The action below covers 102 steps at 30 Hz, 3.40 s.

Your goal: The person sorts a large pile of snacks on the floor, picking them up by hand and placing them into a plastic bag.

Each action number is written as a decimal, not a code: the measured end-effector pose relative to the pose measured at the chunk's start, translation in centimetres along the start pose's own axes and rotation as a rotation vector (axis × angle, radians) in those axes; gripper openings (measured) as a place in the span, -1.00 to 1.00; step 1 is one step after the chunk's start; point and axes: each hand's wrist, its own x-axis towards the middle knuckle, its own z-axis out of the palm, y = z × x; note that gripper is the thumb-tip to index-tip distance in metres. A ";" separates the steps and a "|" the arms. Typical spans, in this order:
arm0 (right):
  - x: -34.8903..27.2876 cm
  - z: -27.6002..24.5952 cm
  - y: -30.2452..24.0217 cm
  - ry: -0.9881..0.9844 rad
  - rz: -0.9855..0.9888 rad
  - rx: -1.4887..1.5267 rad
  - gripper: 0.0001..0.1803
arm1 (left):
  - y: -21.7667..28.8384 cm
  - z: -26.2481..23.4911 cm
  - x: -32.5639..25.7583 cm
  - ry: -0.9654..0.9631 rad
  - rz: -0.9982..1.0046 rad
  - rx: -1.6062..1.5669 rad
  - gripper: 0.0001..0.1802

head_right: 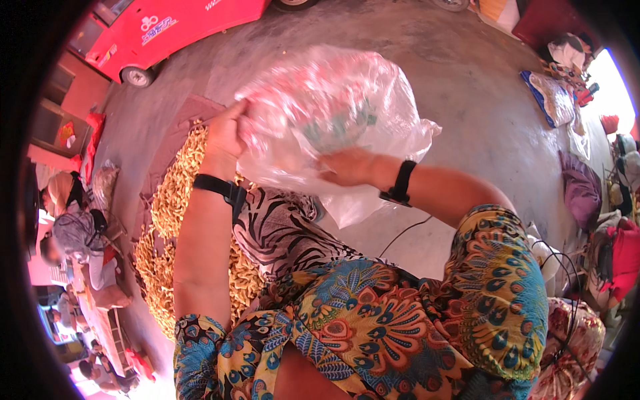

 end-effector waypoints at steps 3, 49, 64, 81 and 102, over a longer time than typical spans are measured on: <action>-4.2 7.8 13.5 -0.191 0.161 -0.055 -0.25 | 3.5 0.8 -1.1 0.001 0.283 -0.244 -0.81; 29.6 17.7 1.4 -0.038 0.061 -0.126 -0.18 | -11.4 -33.3 -3.6 0.491 -0.170 0.266 -0.49; 32.8 19.8 0.8 -0.561 0.140 0.691 -0.67 | -25.4 -33.0 -22.7 0.727 -0.517 0.230 -0.70; 35.0 28.2 -8.1 -0.897 0.454 0.326 0.36 | -24.5 -41.4 -14.4 0.968 -0.579 0.168 0.28; 35.0 33.7 -13.1 -0.753 0.481 0.783 0.02 | -24.6 -40.1 -11.7 0.880 -0.237 -0.338 -0.27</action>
